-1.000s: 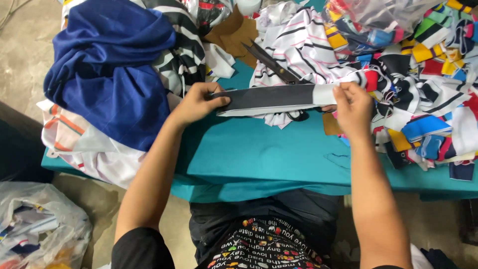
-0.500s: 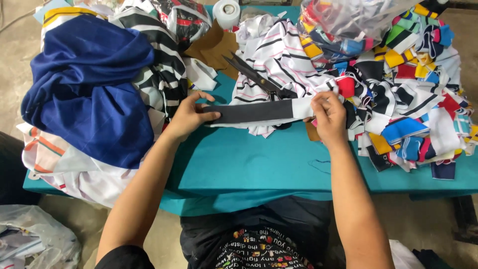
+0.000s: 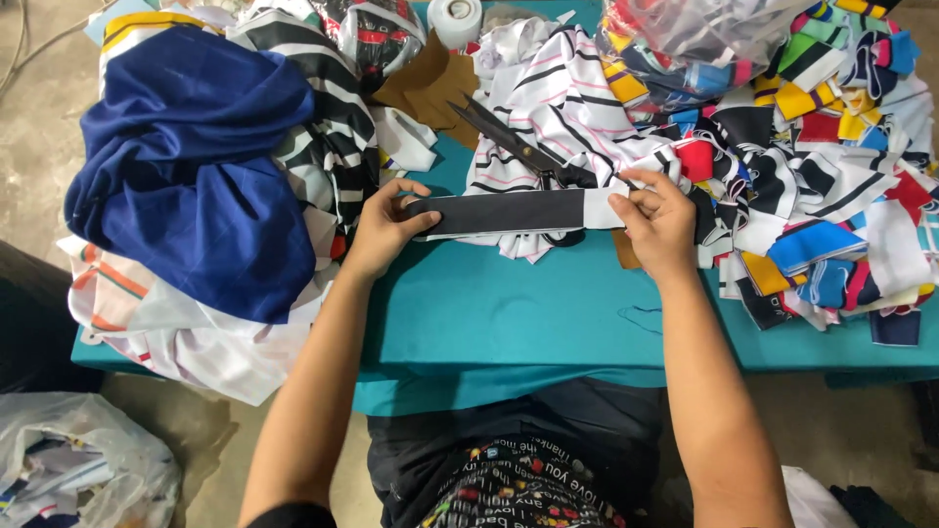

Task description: The person is using scissors to trim and sort various colorful fabric scraps on a work table.

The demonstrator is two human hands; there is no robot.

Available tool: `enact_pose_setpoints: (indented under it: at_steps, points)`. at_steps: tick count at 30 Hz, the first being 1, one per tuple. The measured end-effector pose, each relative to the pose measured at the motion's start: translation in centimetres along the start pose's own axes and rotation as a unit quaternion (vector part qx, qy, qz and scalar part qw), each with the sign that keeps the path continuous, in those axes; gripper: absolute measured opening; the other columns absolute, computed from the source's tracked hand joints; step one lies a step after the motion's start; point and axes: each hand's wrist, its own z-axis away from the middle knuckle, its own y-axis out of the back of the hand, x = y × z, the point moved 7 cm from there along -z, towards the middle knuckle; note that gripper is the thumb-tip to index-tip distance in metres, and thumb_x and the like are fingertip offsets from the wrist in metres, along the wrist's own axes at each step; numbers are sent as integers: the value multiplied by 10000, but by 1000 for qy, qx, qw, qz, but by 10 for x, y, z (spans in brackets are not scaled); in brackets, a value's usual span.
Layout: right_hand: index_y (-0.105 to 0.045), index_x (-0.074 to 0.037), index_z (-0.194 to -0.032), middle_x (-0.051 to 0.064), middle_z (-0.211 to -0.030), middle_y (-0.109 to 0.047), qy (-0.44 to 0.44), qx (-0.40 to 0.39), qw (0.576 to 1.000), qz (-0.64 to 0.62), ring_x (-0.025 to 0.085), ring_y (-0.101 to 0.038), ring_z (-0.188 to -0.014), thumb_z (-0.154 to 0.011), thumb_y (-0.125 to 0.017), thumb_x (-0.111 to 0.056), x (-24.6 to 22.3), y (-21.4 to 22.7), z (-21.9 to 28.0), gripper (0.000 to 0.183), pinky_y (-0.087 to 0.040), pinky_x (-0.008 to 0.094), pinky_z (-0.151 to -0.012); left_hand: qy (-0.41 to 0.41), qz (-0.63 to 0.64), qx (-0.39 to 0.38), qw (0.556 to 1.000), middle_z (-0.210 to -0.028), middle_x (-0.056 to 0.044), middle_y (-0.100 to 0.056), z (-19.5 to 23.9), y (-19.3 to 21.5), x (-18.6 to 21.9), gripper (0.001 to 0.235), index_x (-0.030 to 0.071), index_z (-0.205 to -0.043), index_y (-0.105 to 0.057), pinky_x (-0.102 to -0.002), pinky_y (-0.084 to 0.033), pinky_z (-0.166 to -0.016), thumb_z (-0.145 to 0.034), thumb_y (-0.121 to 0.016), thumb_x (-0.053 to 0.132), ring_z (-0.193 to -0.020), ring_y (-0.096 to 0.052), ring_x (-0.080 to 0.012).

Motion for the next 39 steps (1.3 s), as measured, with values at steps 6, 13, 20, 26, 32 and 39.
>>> enact_pose_setpoints:
  at_steps: [6, 13, 20, 26, 32, 39]
  points:
    - [-672, -27, -1245, 30, -830, -703, -33, -9, 999, 12, 46, -576, -677, -1048, -695, -101, 13, -1, 1, 213, -496, 198, -659, -46, -47, 30, 997, -765, -143, -685, 8, 1, 4, 276, 28, -1138, -670, -272, -449, -585, -884, -763, -25, -641, -589, -150]
    - [-601, -65, -1230, 39, -807, -664, 7, 27, 1000, 1, 72, -576, -681, -1095, -615, -61, -42, -6, 6, 135, -493, 211, -682, -33, -35, 49, 998, -758, -119, -669, 5, 8, -6, 282, 47, -1145, -675, -263, -428, -590, -885, -756, -29, -666, -600, -145]
    - [-727, -90, -1087, 38, -815, -723, 17, 24, 999, 34, 53, -585, -663, -1059, -653, -34, 12, 6, -2, 97, -495, 202, -637, 15, -111, 64, 992, -753, -127, -682, 16, 12, -4, 310, 32, -1128, -675, -284, -436, -557, -846, -799, 0, -647, -604, -165]
    - [-745, -39, -1075, 97, -827, -739, -2, 14, 999, 45, 82, -633, -611, -1028, -710, -34, 4, 2, -2, 59, -507, 209, -561, -6, -110, 101, 989, -765, -158, -680, 34, 9, 3, 283, 17, -1153, -660, -341, -509, -628, -891, -764, 12, -703, -637, -215]
    - [-691, -4, -1220, 111, -857, -728, -23, 24, 999, 36, 112, -656, -669, -1034, -693, -51, -1, 3, 0, 192, -543, 229, -594, -14, -132, 102, 986, -801, -182, -689, 39, 4, 11, 274, 5, -1160, -660, -393, -543, -671, -904, -758, 12, -766, -668, -252]
    - [-752, -43, -1176, 136, -943, -763, -66, 27, 994, 83, 162, -722, -836, -1010, -743, -139, 1, 7, 0, 192, -590, 287, -697, -16, -163, 108, 980, -872, -249, -730, 41, 4, 7, 239, 8, -1116, -689, -460, -594, -722, -892, -770, -1, -850, -733, -367]
